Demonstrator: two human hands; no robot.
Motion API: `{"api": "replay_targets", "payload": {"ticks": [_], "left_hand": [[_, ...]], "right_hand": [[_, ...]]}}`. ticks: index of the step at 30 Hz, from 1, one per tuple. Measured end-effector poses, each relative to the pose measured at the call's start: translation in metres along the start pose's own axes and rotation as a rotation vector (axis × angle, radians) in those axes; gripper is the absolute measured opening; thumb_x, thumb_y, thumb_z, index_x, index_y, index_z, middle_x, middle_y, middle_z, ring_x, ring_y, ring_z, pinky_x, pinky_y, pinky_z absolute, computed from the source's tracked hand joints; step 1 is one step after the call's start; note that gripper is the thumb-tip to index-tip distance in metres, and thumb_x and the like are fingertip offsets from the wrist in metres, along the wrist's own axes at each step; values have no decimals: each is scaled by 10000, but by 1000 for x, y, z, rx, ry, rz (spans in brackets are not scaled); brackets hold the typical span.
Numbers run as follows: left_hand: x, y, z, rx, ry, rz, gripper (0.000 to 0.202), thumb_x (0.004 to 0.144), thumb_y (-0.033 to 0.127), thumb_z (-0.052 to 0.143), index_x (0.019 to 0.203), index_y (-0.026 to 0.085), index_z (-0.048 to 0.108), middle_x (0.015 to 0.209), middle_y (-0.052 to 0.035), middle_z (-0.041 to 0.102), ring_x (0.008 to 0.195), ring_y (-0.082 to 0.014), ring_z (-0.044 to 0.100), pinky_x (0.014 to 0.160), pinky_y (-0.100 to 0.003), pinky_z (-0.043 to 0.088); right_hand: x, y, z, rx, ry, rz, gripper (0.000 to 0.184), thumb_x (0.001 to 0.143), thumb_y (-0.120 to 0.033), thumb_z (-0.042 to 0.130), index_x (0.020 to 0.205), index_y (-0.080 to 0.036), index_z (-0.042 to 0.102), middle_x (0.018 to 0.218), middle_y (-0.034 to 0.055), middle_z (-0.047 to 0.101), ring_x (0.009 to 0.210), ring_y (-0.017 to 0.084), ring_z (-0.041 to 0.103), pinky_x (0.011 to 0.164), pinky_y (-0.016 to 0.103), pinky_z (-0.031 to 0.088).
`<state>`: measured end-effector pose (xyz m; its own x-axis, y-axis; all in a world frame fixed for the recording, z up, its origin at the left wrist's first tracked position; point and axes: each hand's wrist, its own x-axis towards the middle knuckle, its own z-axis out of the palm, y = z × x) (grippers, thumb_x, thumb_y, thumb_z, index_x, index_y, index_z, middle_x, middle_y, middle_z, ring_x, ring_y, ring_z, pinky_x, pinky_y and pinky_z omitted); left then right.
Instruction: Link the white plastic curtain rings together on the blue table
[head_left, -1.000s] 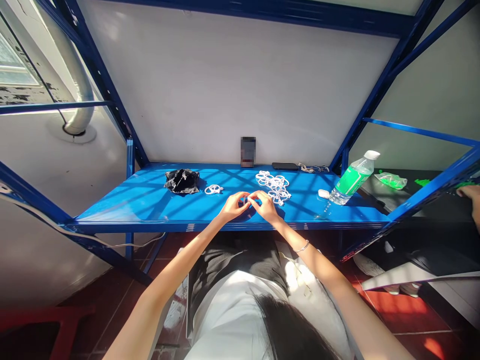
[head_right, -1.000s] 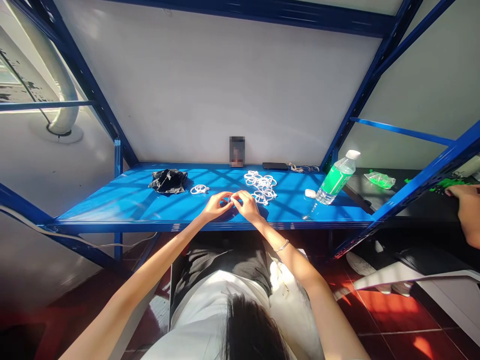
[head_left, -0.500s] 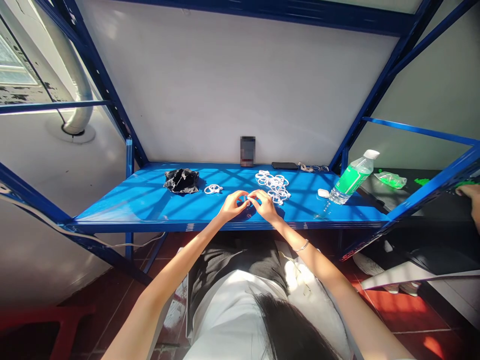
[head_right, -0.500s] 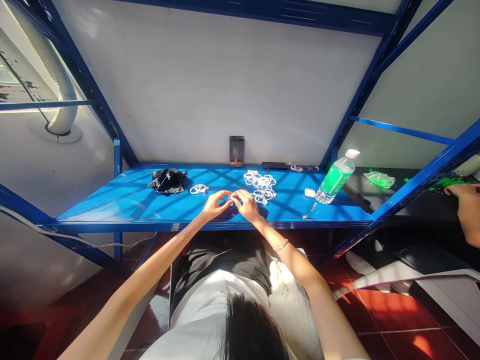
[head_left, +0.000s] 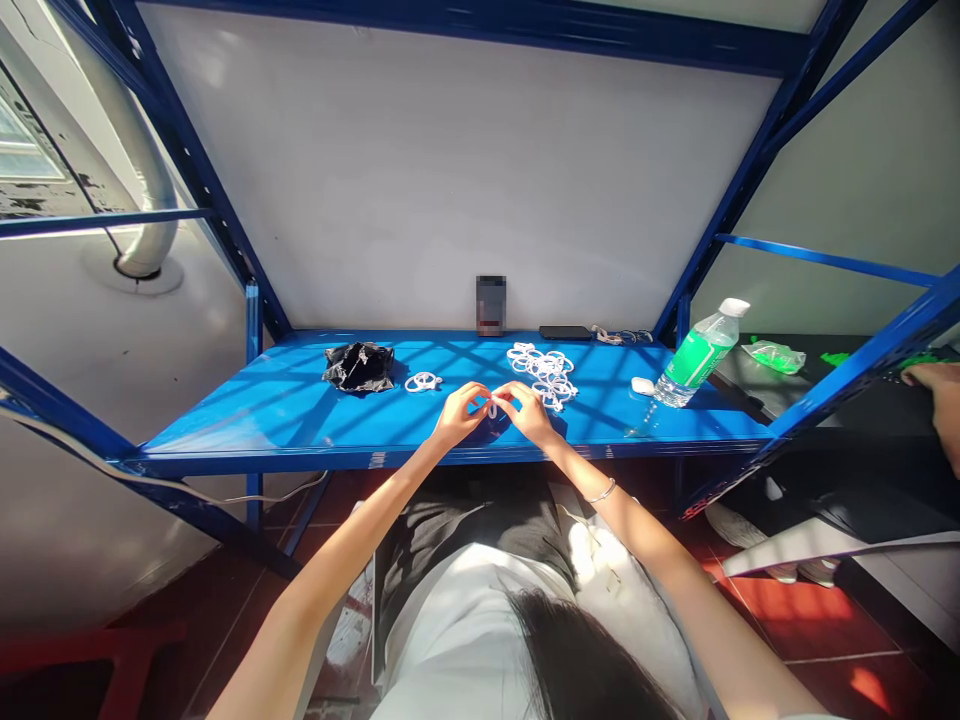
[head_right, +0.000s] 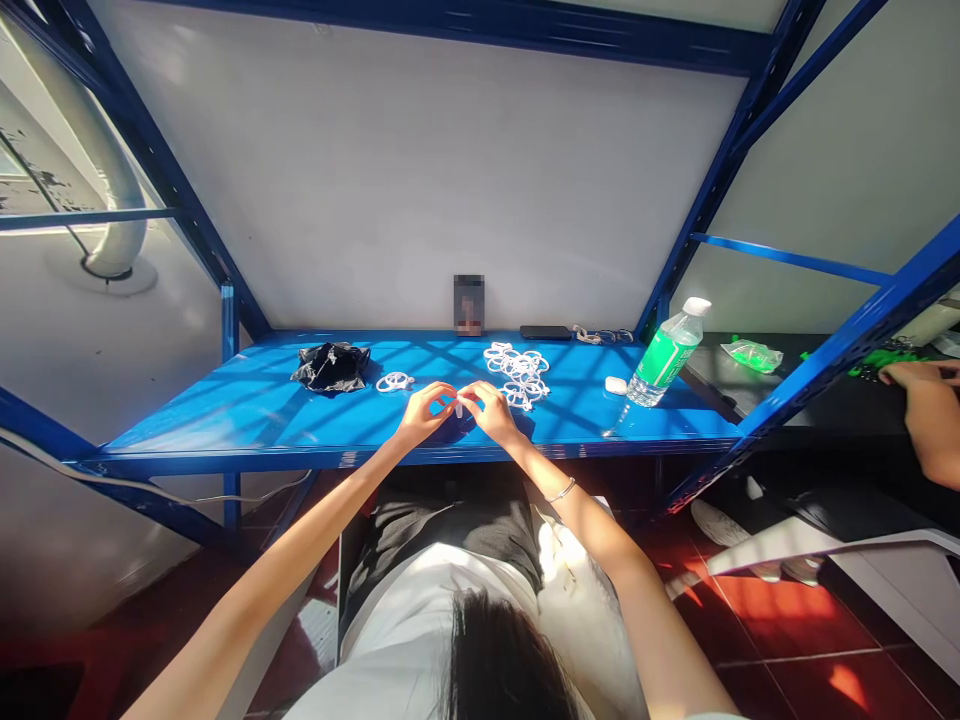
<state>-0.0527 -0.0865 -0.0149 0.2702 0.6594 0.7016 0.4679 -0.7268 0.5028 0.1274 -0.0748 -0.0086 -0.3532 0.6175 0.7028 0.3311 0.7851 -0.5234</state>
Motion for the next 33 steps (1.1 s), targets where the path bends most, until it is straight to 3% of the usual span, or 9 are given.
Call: {"api": "replay_targets", "payload": {"ticks": [11, 33], "left_hand": [[0, 0, 0, -33, -12, -29, 112, 841, 232, 533, 871, 169, 620, 931, -67, 646, 791, -152, 629, 599, -233, 529], [-1, 4, 0, -3, -30, 16, 141, 880, 294, 519, 894, 181, 601, 942, -64, 633, 748, -137, 611, 603, -238, 512]], "right_hand": [[2, 0, -1, 71, -24, 67, 230, 913, -389, 554, 883, -198, 678, 861, 46, 675, 748, 168, 624, 727, 323, 532], [-1, -2, -2, 3, 18, 1, 216, 924, -331, 543, 787, -199, 646, 785, 40, 664, 757, 176, 622, 726, 318, 508]]}}
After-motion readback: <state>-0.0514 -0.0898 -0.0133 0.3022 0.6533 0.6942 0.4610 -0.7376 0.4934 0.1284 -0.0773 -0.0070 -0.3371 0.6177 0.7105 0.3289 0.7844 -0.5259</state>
